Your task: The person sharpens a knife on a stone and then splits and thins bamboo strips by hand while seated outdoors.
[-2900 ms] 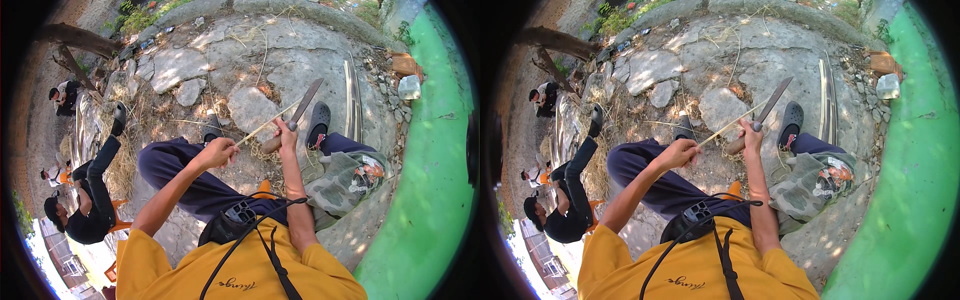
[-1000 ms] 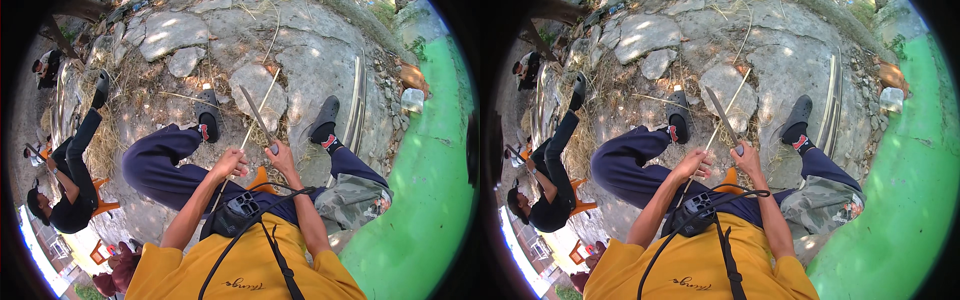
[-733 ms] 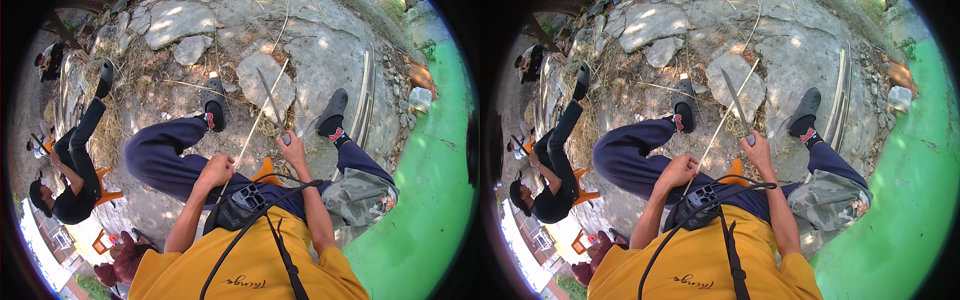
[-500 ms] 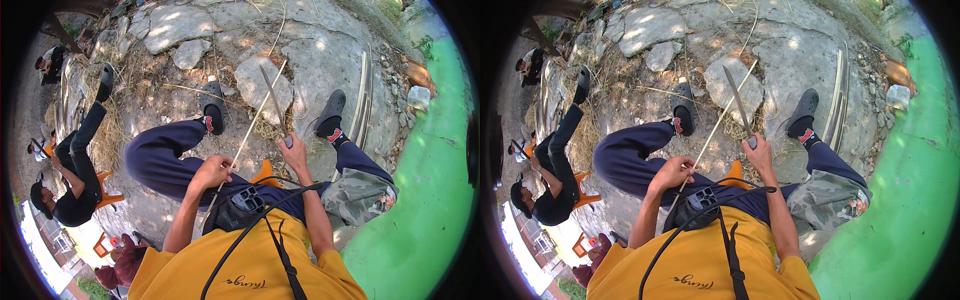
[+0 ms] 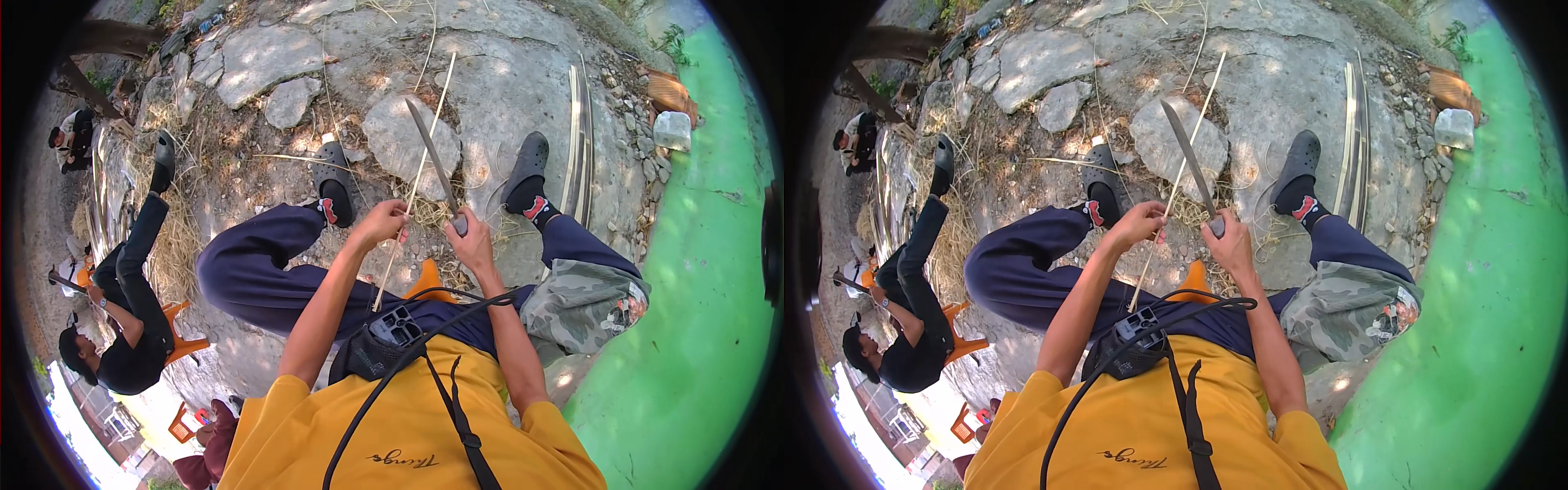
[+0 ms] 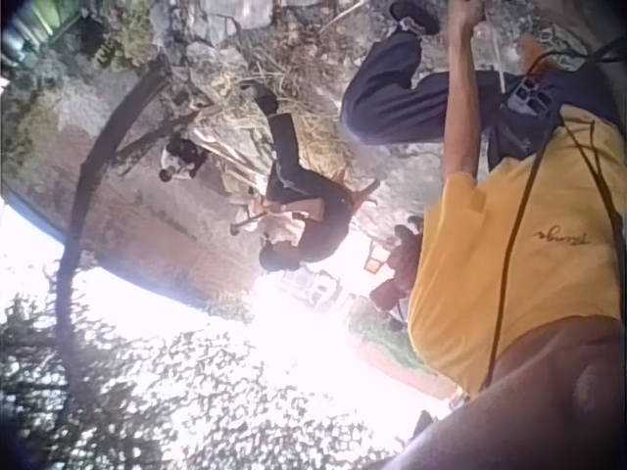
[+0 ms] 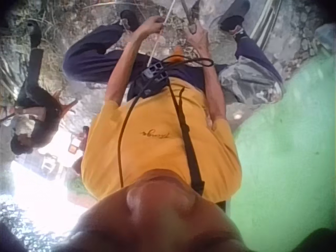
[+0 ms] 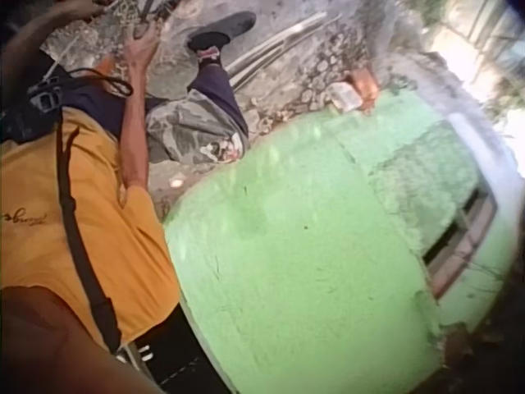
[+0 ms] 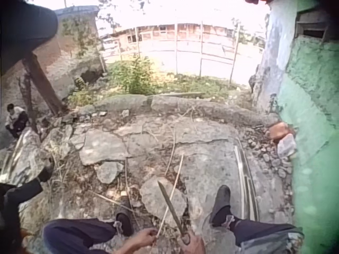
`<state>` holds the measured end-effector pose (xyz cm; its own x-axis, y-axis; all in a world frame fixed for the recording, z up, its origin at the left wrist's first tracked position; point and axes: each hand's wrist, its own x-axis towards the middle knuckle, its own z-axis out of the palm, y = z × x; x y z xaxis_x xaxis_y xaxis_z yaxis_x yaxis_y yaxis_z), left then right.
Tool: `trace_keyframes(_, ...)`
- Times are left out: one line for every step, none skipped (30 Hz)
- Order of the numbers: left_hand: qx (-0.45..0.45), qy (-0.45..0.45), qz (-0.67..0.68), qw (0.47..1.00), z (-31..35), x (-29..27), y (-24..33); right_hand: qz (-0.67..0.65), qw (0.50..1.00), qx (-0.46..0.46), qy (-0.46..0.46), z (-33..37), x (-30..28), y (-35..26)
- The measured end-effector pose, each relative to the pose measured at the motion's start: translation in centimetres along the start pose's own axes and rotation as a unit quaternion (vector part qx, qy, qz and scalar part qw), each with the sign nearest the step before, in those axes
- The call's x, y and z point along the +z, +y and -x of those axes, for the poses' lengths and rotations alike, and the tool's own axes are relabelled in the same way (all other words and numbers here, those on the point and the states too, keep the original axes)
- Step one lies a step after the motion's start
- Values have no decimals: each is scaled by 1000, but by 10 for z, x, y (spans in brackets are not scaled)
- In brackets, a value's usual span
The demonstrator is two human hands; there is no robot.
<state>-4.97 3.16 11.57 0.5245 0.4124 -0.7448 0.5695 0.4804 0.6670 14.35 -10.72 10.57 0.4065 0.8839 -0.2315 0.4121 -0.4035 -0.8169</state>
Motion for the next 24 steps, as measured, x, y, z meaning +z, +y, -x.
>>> trace_keyframes(-5, 3, 22, 1000, -10, 3, -6, -3, 1000, 8, -11, 0, 0, 0)
trace_keyframes(-10, 7, 44, 999, -17, 5, -13, -5, 1000, 9, -11, 1, 3, 3)
trace_keyframes(-7, 3, 28, 1000, -19, 8, -14, 5, 1000, 14, -13, 2, 7, 8)
trace_keyframes(-9, 2, 27, 1000, -18, 13, -16, 15, 1000, 18, -17, 3, 9, 12)
trace_keyframes(-18, 11, 54, 998, -17, 18, -18, 14, 1000, 20, -18, 4, 10, 18)
trace_keyframes(-27, 21, 82, 996, -12, 22, -20, 12, 999, 36, -32, 5, 11, 19)
trace_keyframes(-46, 11, 129, 991, -6, 23, -21, 11, 998, 52, -46, 7, 13, 19)
trace_keyframes(-48, 13, 129, 990, 3, 24, -25, 9, 997, 53, -49, 8, 15, 20)
trace_keyframes(-87, -3, 143, 986, 14, 24, -28, 11, 997, 59, -54, 8, 15, 19)
trace_keyframes(-126, -19, 157, 979, 26, 23, -35, 13, 996, 67, -60, 8, 17, 19)
trace_keyframes(-127, -17, 158, 979, 37, 21, -44, 11, 996, 66, -62, 7, 18, 19)
trace_keyframes(-134, -32, 118, 983, 49, 19, -56, 22, 995, 69, -66, 6, 19, 18)
trace_keyframes(-140, -48, 78, 986, 58, 18, -64, 33, 994, 74, -69, 6, 19, 19)
trace_keyframes(-141, -49, 79, 986, 64, 18, -69, 33, 994, 75, -70, 6, 20, 19)
trace_keyframes(-116, -65, 48, 990, 71, 18, -67, 29, 995, 68, -62, 5, 19, 20)
trace_keyframes(-91, -82, 17, 992, 77, 20, -65, 26, 996, 62, -53, 5, 19, 21)
trace_keyframes(-75, -41, -10, 996, 80, 24, -62, 27, 996, 63, -53, 6, 17, 22)
trace_keyframes(-74, -41, -8, 996, 80, 28, -58, 14, 996, 60, -61, 7, 14, 19)
trace_keyframes(-70, -17, -1, 997, 80, 32, -54, 2, 996, 57, -68, 8, 12, 17)
trace_keyframes(-66, 7, 6, 998, 78, 35, -52, 5, 996, 57, -68, 8, 10, 15)
trace_keyframes(-55, -16, 51, 997, 75, 39, -53, 5, 996, 48, -80, 8, 8, 12)
trace_keyframes(-54, -17, 53, 997, 74, 42, -54, 6, 995, 39, -92, 9, 7, 10)
trace_keyframes(-60, -9, 114, 992, 72, 45, -55, 8, 995, 39, -92, 10, 5, 7)
trace_keyframes(-66, -4, 174, 983, 71, 48, -51, 26, 995, 6, -93, 13, 5, 4)
